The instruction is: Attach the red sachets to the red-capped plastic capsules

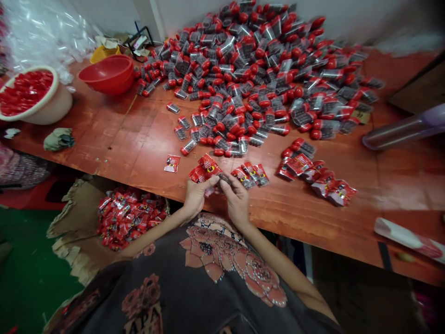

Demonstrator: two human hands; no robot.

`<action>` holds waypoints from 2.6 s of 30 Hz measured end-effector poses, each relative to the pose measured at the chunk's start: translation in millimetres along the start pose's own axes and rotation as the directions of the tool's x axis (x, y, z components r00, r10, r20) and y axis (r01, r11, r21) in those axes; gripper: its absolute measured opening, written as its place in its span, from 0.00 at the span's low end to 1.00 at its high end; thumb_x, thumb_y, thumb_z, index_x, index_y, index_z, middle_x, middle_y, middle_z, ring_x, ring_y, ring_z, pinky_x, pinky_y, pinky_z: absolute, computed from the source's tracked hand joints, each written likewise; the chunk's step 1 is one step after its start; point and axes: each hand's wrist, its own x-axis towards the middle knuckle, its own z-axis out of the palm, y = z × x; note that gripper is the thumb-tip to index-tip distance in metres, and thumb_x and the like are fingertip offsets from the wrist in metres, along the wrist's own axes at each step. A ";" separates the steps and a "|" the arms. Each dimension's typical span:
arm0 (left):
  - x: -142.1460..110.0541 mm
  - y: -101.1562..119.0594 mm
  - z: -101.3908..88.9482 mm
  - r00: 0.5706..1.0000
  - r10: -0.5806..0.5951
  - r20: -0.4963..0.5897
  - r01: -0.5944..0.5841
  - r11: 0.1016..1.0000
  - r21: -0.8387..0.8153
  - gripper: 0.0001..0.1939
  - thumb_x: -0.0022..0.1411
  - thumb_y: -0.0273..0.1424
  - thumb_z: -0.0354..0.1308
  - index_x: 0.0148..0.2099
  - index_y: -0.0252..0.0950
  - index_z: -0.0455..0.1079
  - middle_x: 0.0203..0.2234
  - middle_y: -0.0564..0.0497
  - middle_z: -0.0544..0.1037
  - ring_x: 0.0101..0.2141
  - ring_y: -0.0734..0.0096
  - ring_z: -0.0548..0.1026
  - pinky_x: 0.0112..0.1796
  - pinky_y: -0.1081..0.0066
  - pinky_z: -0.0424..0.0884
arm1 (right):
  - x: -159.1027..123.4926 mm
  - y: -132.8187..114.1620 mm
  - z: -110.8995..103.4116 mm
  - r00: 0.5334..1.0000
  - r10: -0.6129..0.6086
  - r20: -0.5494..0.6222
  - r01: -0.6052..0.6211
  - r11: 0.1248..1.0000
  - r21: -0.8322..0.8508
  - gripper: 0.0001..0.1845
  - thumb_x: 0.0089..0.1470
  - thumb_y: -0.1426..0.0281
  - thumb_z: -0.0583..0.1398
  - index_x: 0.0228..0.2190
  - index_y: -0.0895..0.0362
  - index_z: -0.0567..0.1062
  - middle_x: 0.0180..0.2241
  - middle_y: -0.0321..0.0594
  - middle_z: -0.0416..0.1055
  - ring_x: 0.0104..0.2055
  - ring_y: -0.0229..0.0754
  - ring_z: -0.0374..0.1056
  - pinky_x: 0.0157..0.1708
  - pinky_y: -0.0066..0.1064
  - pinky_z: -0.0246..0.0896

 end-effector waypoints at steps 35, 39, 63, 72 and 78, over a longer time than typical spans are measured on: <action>23.9 12.2 -28.0 0.948 -0.318 -0.025 0.315 0.946 -0.080 0.15 0.48 0.18 0.66 0.41 0.31 0.76 0.32 0.42 0.82 0.34 0.60 0.81 0.43 0.60 0.76 | 11.2 -21.1 -49.8 0.971 -0.238 0.004 0.158 0.630 -0.760 0.20 0.54 0.60 0.63 0.47 0.51 0.76 0.39 0.45 0.72 0.38 0.48 0.69 0.37 0.40 0.66; 22.4 5.9 -21.9 0.966 -0.257 -0.021 0.255 0.964 -0.071 0.12 0.45 0.22 0.70 0.35 0.30 0.75 0.29 0.46 0.81 0.28 0.68 0.79 0.37 0.66 0.76 | 19.6 -18.8 -19.1 0.955 -0.171 0.241 0.291 0.689 -0.663 0.17 0.57 0.63 0.60 0.49 0.51 0.74 0.41 0.43 0.73 0.38 0.46 0.71 0.38 0.38 0.66; 65.9 42.0 -52.4 0.912 -0.377 -0.162 0.307 0.888 -0.342 0.07 0.53 0.21 0.66 0.29 0.34 0.71 0.23 0.52 0.77 0.23 0.74 0.75 0.31 0.70 0.74 | 99.8 -36.0 2.6 0.914 -0.182 0.362 0.401 0.531 -0.747 0.21 0.57 0.65 0.61 0.52 0.54 0.75 0.36 0.43 0.70 0.35 0.45 0.67 0.39 0.42 0.67; 62.8 36.7 -36.5 0.940 -0.301 -0.159 0.241 0.919 -0.312 0.08 0.51 0.21 0.68 0.31 0.35 0.72 0.25 0.52 0.79 0.27 0.72 0.77 0.38 0.66 0.75 | 31.9 -30.0 9.2 0.896 -0.291 0.336 0.438 0.705 -0.557 0.25 0.57 0.69 0.62 0.56 0.41 0.71 0.42 0.41 0.68 0.43 0.46 0.68 0.44 0.43 0.70; 54.4 34.2 -30.8 0.960 -0.223 -0.171 0.166 0.941 -0.295 0.09 0.47 0.21 0.69 0.30 0.33 0.72 0.24 0.53 0.79 0.26 0.74 0.76 0.37 0.69 0.74 | 33.2 -29.3 1.3 0.796 -0.378 0.473 0.600 0.595 -0.535 0.26 0.59 0.72 0.60 0.57 0.40 0.69 0.42 0.42 0.67 0.45 0.47 0.68 0.45 0.44 0.69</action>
